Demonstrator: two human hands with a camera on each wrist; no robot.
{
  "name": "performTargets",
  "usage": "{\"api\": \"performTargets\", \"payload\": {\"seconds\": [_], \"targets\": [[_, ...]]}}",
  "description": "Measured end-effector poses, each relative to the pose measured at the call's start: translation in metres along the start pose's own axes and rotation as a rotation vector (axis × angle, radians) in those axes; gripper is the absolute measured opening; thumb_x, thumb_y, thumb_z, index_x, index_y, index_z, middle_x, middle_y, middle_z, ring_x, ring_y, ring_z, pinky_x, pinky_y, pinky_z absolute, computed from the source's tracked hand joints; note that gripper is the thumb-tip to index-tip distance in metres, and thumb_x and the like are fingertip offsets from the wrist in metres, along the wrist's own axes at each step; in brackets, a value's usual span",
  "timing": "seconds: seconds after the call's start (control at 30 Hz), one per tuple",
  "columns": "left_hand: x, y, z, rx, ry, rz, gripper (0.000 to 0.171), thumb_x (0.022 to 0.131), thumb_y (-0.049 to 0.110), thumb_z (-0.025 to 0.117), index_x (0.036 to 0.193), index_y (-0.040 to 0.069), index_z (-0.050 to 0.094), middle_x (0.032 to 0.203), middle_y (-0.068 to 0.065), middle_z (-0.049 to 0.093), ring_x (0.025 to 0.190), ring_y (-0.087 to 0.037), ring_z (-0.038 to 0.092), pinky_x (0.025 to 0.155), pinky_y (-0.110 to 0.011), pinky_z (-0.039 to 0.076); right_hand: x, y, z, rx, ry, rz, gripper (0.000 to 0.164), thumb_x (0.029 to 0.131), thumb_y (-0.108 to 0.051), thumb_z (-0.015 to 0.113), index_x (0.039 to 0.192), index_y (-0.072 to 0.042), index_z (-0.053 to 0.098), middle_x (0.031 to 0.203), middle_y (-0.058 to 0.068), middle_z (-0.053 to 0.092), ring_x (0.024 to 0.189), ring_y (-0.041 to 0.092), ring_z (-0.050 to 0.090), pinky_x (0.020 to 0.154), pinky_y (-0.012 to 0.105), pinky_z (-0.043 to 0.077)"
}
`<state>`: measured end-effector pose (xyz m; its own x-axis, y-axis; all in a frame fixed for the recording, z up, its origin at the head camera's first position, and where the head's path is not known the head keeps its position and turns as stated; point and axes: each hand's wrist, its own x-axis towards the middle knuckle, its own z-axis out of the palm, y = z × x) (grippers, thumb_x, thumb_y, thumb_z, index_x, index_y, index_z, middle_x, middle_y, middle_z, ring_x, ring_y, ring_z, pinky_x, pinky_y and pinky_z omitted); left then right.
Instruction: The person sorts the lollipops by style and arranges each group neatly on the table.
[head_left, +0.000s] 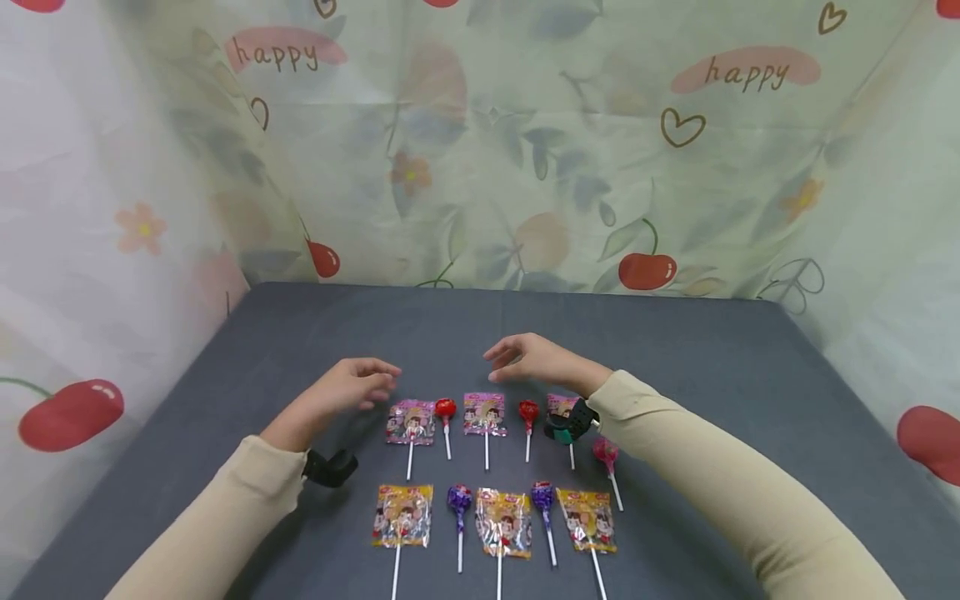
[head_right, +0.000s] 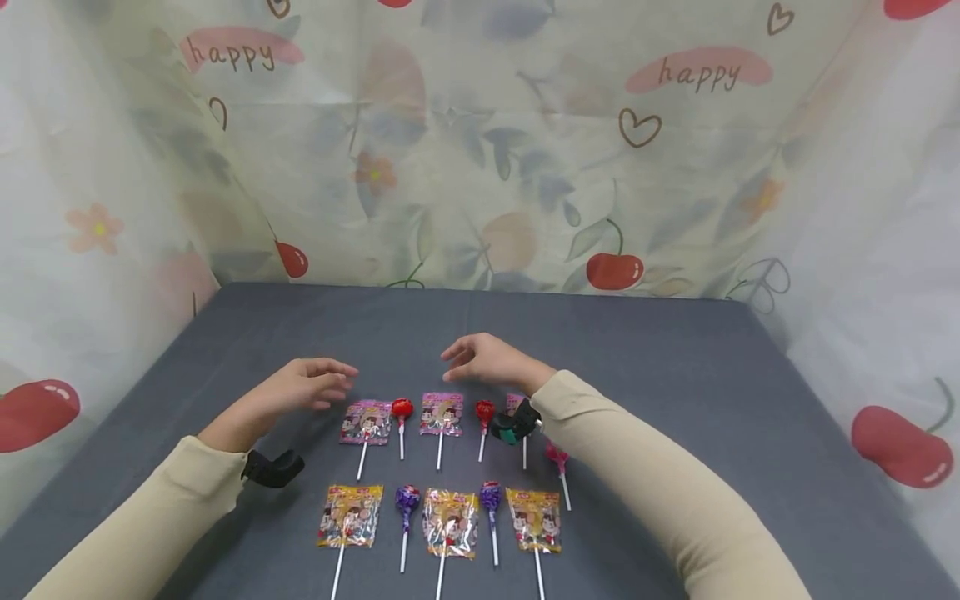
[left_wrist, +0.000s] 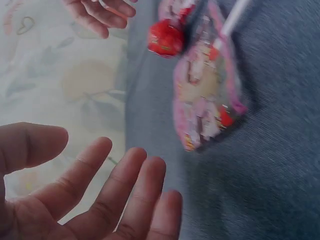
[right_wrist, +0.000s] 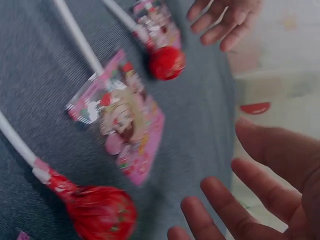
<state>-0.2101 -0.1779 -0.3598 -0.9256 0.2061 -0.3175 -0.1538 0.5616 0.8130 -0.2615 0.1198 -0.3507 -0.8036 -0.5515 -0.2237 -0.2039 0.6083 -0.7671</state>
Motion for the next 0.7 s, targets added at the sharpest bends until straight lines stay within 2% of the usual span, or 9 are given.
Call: {"api": "performTargets", "payload": {"seconds": [0.2,0.33,0.43,0.7], "targets": [[0.007,-0.008,0.003,0.077,-0.051,-0.04,0.035,0.097,0.02,0.057,0.127,0.001,0.058,0.11,-0.013,0.063,0.089,-0.018,0.061,0.074,-0.03,0.054,0.012,0.01,0.009,-0.002,-0.095,0.04,0.041,0.089,-0.016,0.07,0.127,-0.003,0.059,0.126,0.018,0.06,0.113,0.028,0.058,0.094,0.041,0.05],[0.01,-0.012,0.006,0.103,-0.088,-0.023,0.037,0.092,0.019,0.065,0.122,0.0,0.059,0.089,-0.005,0.061,0.076,-0.014,0.055,0.065,-0.026,0.051,0.018,0.012,0.012,-0.022,-0.141,0.035,0.043,0.087,-0.012,0.071,0.128,-0.004,0.059,0.128,0.02,0.058,0.119,0.03,0.055,0.096,0.04,0.049],[0.011,-0.013,0.008,0.125,-0.093,-0.008,0.04,0.088,0.019,0.071,0.121,-0.001,0.058,0.081,-0.003,0.057,0.071,-0.014,0.052,0.062,-0.026,0.049,0.02,0.013,0.014,-0.034,-0.168,0.037,0.044,0.086,-0.011,0.073,0.128,-0.005,0.059,0.131,0.02,0.055,0.124,0.031,0.05,0.098,0.04,0.047],[0.013,-0.011,0.014,0.234,-0.073,-0.015,0.054,0.074,0.02,0.085,0.116,0.004,0.056,0.093,-0.009,0.052,0.077,-0.018,0.051,0.062,-0.028,0.047,0.022,0.014,0.018,0.016,-0.206,0.085,0.046,0.083,-0.011,0.076,0.126,-0.008,0.06,0.134,0.018,0.048,0.125,0.029,0.044,0.09,0.033,0.043]]}}
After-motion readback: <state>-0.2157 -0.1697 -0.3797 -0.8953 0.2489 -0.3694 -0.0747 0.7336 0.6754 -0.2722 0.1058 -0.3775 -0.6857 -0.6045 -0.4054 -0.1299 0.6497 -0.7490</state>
